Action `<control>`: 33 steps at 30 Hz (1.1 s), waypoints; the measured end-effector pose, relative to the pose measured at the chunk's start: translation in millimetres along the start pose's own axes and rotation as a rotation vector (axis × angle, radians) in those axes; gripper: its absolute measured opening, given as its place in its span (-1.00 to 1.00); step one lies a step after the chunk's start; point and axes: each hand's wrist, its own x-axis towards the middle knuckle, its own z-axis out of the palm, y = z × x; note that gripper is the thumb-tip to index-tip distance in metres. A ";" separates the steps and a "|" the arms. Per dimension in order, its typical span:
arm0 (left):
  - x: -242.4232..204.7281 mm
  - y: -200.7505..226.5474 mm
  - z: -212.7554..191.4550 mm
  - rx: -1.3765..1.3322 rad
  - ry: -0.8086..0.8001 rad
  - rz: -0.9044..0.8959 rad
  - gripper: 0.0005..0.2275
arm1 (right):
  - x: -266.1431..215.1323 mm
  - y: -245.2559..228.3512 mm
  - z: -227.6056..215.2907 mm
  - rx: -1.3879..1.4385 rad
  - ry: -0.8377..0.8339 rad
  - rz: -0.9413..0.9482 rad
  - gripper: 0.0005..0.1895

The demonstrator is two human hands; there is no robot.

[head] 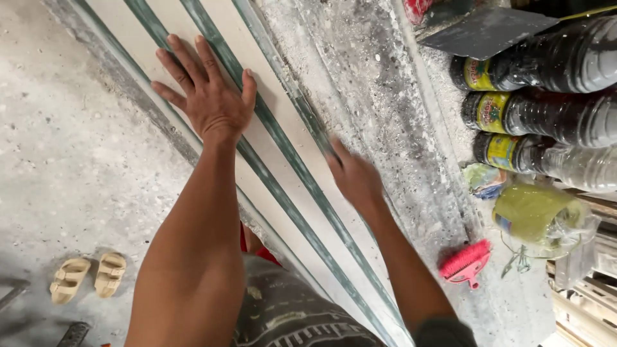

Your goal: Scraping residue and cleaning construction planks using a putty knife and a hand brush.

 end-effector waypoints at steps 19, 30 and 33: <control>-9.2 -1.6 3.2 0.002 0.037 -0.009 -0.22 | 65.3 2.7 -14.1 0.435 -0.137 -0.100 -0.37; -10.1 -0.1 0.8 -0.031 0.105 0.012 -0.21 | -127.4 135.2 74.3 0.437 -0.222 0.409 -0.37; -3.9 -2.9 2.2 -0.025 0.111 -0.001 -0.22 | -46.6 59.3 25.9 0.483 -0.168 0.290 -0.44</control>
